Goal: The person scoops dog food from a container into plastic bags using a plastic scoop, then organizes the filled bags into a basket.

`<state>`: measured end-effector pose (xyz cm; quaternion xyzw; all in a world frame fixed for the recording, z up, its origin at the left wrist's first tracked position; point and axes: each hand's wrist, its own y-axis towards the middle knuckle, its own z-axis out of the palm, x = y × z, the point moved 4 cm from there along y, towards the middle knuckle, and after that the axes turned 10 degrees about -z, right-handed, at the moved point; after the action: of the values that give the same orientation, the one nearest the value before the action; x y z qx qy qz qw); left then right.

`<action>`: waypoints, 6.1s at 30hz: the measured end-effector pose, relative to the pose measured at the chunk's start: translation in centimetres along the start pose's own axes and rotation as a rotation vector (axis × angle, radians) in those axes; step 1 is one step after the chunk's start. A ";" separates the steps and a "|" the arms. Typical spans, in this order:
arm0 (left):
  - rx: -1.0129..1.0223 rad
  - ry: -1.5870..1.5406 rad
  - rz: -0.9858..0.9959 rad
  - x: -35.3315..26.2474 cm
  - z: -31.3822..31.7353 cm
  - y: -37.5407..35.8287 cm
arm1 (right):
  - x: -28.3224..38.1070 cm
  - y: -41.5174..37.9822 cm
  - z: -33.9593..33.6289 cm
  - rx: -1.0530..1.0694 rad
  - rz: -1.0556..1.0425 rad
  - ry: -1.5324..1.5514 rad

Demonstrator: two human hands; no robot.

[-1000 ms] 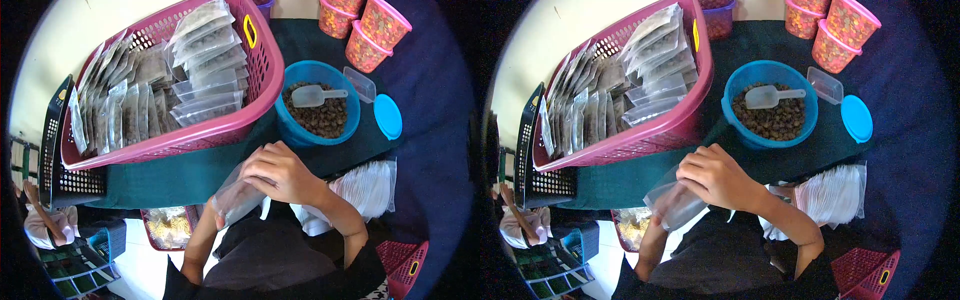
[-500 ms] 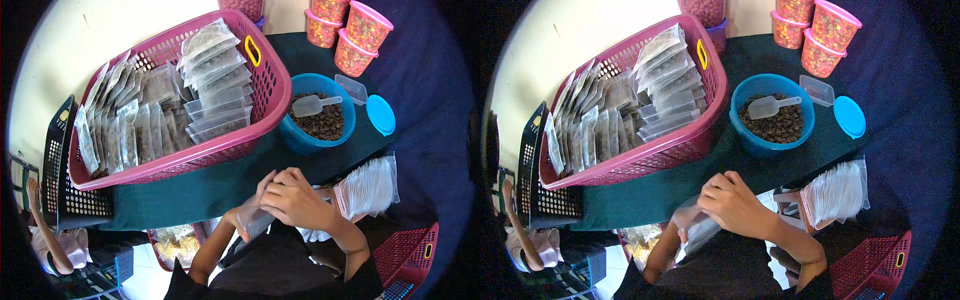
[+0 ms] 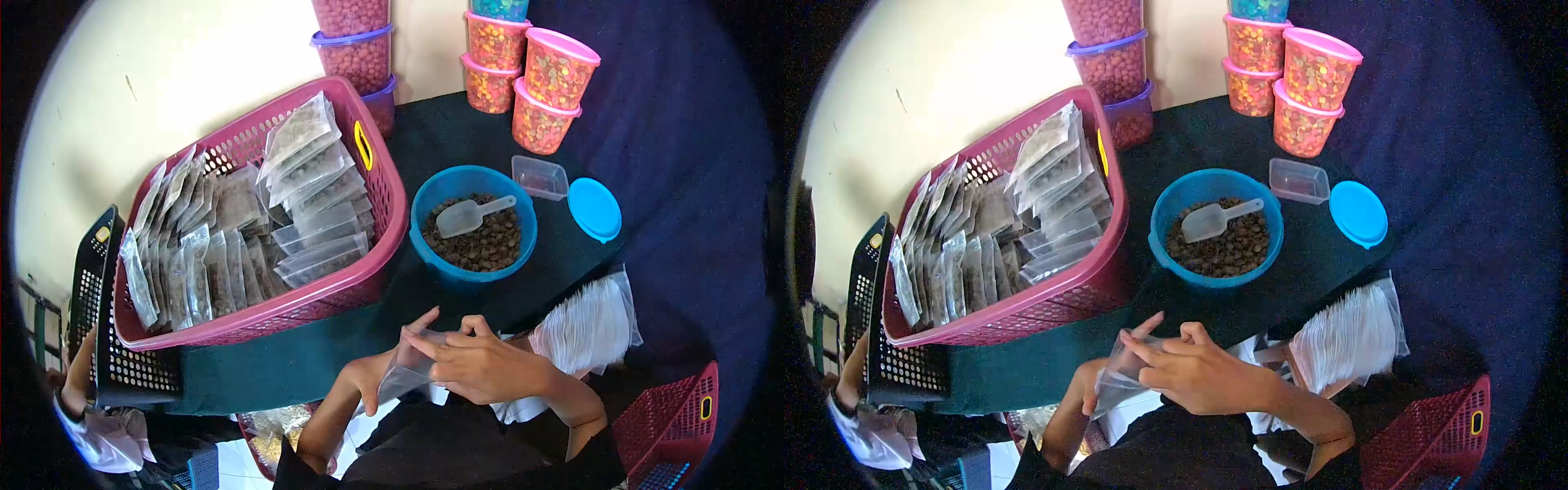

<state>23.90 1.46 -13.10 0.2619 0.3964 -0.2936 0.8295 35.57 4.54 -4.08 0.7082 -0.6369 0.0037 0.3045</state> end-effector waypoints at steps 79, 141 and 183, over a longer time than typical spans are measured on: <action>-1.557 0.174 0.224 1.5 -0.2 -9.8 | -11.4 -3.4 4.1 0.037 0.598 1.762; -1.379 0.975 0.334 5.1 -7.0 1.7 | -9.2 1.7 5.8 0.104 0.565 -0.016; -1.716 0.919 0.214 6.4 -4.7 2.6 | -20.1 -0.4 -11.4 0.122 0.217 -0.427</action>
<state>26.61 4.58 -20.31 -0.3069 0.7340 0.3016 0.5254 36.49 27.61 -2.85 0.6374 -0.7578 -0.0748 0.1177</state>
